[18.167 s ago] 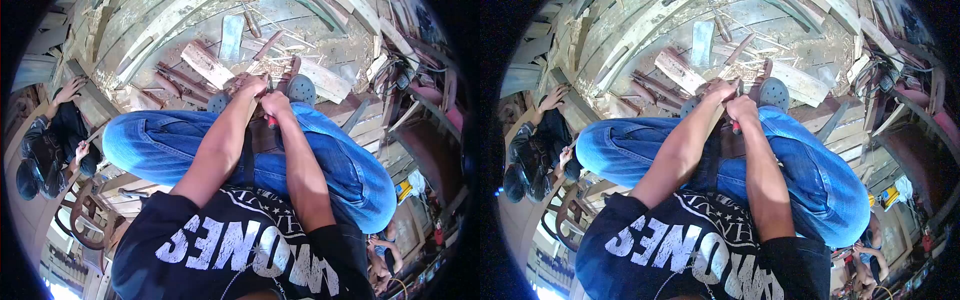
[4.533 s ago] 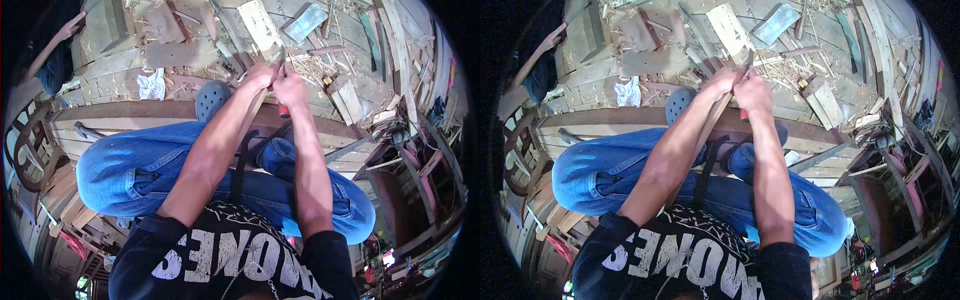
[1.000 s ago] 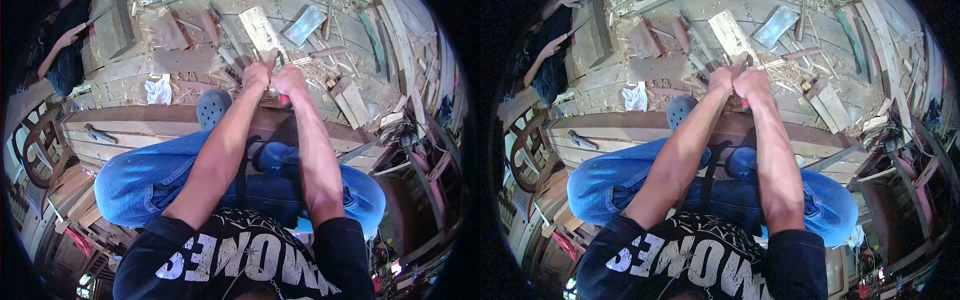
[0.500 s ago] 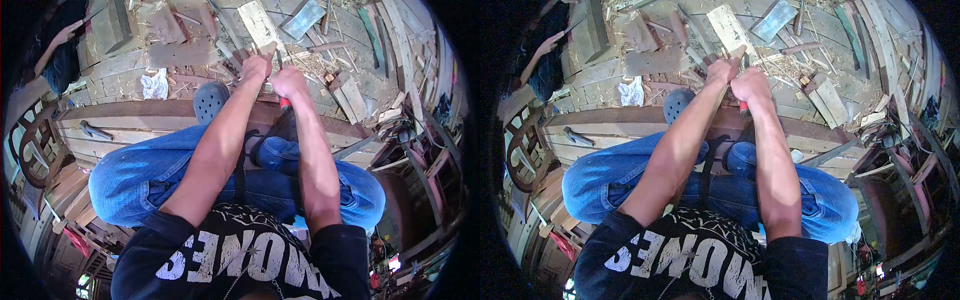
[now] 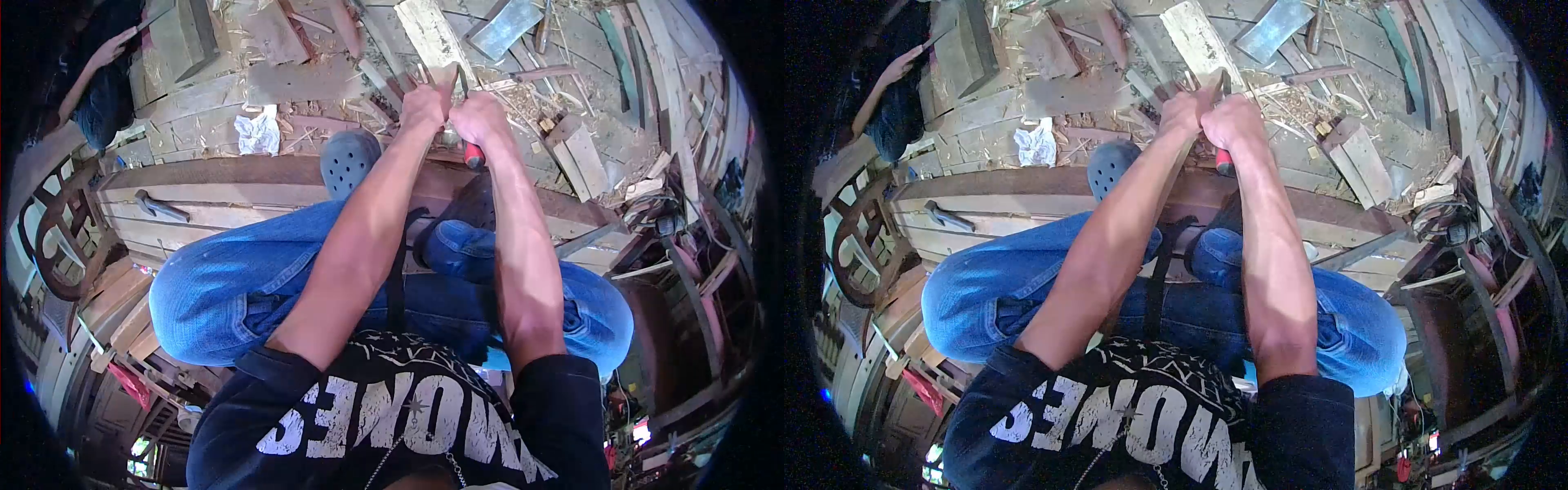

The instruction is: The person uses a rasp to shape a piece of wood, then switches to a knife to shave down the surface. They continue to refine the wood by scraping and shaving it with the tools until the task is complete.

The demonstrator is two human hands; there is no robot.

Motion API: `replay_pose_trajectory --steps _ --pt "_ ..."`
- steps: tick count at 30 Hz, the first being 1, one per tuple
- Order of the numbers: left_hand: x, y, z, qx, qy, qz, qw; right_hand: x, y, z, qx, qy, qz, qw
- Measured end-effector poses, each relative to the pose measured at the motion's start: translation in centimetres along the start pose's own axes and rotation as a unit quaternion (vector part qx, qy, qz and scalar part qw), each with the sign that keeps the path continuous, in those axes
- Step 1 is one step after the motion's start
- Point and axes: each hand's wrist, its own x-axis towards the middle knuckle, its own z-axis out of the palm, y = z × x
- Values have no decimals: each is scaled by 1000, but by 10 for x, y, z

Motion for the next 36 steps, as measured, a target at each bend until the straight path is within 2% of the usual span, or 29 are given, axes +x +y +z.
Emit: replay_pose_trajectory --steps 2,3,4,6,7,8,10,11,12,14,16,18,22,24,25,28,29,30,32,33,34,36 --pt "-10 8 -17 42 -79 33 995 9 0 1 11 47 -18 999" --pt "-11 12 -10 39 86 -2 995 4 -11 0 -35 96 -26 994" --pt "-8 9 -11 42 86 0 995 4 -15 -2 -32 97 -25 994" --pt "-21 11 -16 40 43 67 996 0 -14 -4 -33 60 -11 998" --pt "-10 13 -17 14 -23 24 999 8 -6 -1 -27 46 -51 997" --pt "-5 12 -13 12 -22 28 999 14 6 0 -29 50 -50 997" --pt "-5 9 -12 44 -26 65 997 0 9 -5 60 2 -31 998" --pt "2 4 -12 67 -57 71 994 -6 7 -3 144 25 36 989" --pt "1 3 -13 66 -61 72 993 -9 7 0 143 25 41 989" --pt "1 3 -16 -10 -105 27 994 -14 5 3 106 25 33 993" --pt "7 -3 -11 -4 -89 31 996 -22 -4 -6 75 31 16 997" --pt "10 -4 -6 -113 -72 -41 990 -22 -5 -14 4 -17 -21 1000" --pt "-21 20 -29 -169 -86 -78 979 -18 -11 -25 10 -33 16 999" --pt "1 5 -14 -128 -93 -12 987 1 -9 -12 13 -29 8 999" --pt "22 -12 6 -141 -57 -9 988 8 -11 -9 -13 -22 -1 1000" --pt "15 -11 3 -212 -90 -31 973 -5 -23 -10 -59 -10 -19 998" --pt "8 -13 0 -202 -96 17 975 -13 -29 -11 -74 -3 -22 997" --pt "20 -22 16 -201 -95 21 975 -18 -33 -13 -89 7 -27 996" --pt "63 -47 52 -263 37 14 964 -17 -34 -13 -67 29 -14 997" --pt "29 -21 21 -343 -57 -54 936 -20 -32 -15 -87 18 -43 995" --pt "29 -25 21 -340 -58 -42 938 -21 -30 -17 -107 11 -73 991" --pt "29 -27 16 -200 -44 65 977 -14 -21 -7 -66 62 -55 994"
